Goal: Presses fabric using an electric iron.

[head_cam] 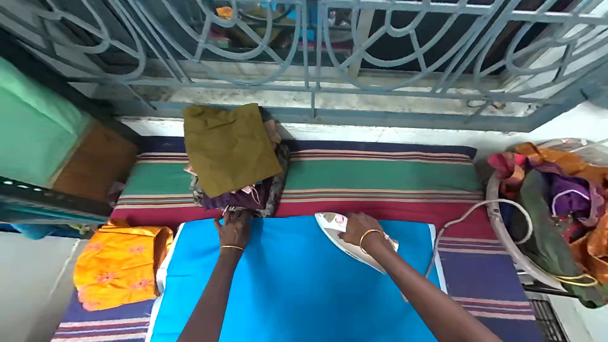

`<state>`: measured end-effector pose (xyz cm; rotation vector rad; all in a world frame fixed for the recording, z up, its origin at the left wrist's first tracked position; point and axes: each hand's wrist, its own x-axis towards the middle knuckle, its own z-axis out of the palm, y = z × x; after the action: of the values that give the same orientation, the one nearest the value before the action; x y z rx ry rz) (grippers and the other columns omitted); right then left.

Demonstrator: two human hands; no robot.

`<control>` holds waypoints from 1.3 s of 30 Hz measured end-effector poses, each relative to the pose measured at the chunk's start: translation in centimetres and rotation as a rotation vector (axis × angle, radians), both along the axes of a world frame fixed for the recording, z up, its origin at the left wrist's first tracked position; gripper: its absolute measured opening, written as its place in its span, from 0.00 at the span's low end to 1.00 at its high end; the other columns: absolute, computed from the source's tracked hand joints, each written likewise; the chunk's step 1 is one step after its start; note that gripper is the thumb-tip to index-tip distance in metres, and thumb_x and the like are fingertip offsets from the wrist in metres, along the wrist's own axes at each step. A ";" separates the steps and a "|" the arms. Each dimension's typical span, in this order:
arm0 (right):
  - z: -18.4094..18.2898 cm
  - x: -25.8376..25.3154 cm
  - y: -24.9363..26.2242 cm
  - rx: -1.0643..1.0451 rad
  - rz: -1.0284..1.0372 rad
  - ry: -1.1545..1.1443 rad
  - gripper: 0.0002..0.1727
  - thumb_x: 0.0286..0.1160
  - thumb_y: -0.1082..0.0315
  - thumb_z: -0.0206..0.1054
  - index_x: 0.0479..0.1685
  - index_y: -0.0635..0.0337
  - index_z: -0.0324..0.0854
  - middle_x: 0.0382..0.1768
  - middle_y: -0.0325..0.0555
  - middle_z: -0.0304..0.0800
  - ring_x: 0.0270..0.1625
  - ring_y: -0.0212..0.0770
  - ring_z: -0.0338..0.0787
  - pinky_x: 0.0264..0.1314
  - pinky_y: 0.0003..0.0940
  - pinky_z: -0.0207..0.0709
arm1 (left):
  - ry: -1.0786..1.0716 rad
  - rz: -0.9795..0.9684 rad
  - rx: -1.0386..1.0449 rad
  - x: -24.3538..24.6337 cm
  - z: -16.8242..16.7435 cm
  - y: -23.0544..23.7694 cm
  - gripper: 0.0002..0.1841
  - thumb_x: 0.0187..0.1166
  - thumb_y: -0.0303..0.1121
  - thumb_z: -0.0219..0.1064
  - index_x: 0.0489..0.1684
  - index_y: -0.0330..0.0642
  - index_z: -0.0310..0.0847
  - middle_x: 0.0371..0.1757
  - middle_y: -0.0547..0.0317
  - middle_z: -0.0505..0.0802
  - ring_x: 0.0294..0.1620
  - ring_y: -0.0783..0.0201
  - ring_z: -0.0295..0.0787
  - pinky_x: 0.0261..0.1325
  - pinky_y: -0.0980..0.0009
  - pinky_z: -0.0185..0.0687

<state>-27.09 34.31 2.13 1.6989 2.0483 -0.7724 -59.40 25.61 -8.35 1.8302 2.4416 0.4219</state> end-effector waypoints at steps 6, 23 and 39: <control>-0.3 -0.7 -7.4 -0.300 0.214 -0.116 0.39 0.75 0.49 0.71 0.82 0.61 0.69 0.70 0.67 0.82 0.72 0.68 0.82 0.70 0.67 0.74 | -0.071 -0.064 0.113 5.1 -2.0 -6.0 0.14 0.79 0.31 0.64 0.58 0.41 0.89 0.68 0.41 0.88 0.73 0.30 0.78 0.68 0.26 0.66; -0.6 -0.6 -7.7 -0.144 0.092 -0.044 0.34 0.71 0.49 0.74 0.72 0.63 0.78 0.66 0.64 0.85 0.68 0.65 0.85 0.66 0.65 0.78 | 0.013 0.098 -0.019 11.8 -7.9 -16.4 0.35 0.88 0.54 0.35 0.87 0.50 0.69 0.90 0.44 0.68 0.90 0.32 0.60 0.82 0.24 0.45; -2.8 29.9 -3.6 -0.019 -0.496 -0.149 0.33 0.67 0.44 0.78 0.45 0.73 0.87 0.53 0.72 0.89 0.61 0.70 0.88 0.59 0.72 0.76 | -0.085 -0.223 -0.049 25.1 -6.1 -19.4 0.31 0.88 0.46 0.41 0.83 0.42 0.74 0.86 0.46 0.76 0.87 0.36 0.67 0.84 0.30 0.53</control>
<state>2.81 30.72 -0.63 2.2135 1.5293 -0.7739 -34.32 6.17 -14.47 1.9905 2.1434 0.4107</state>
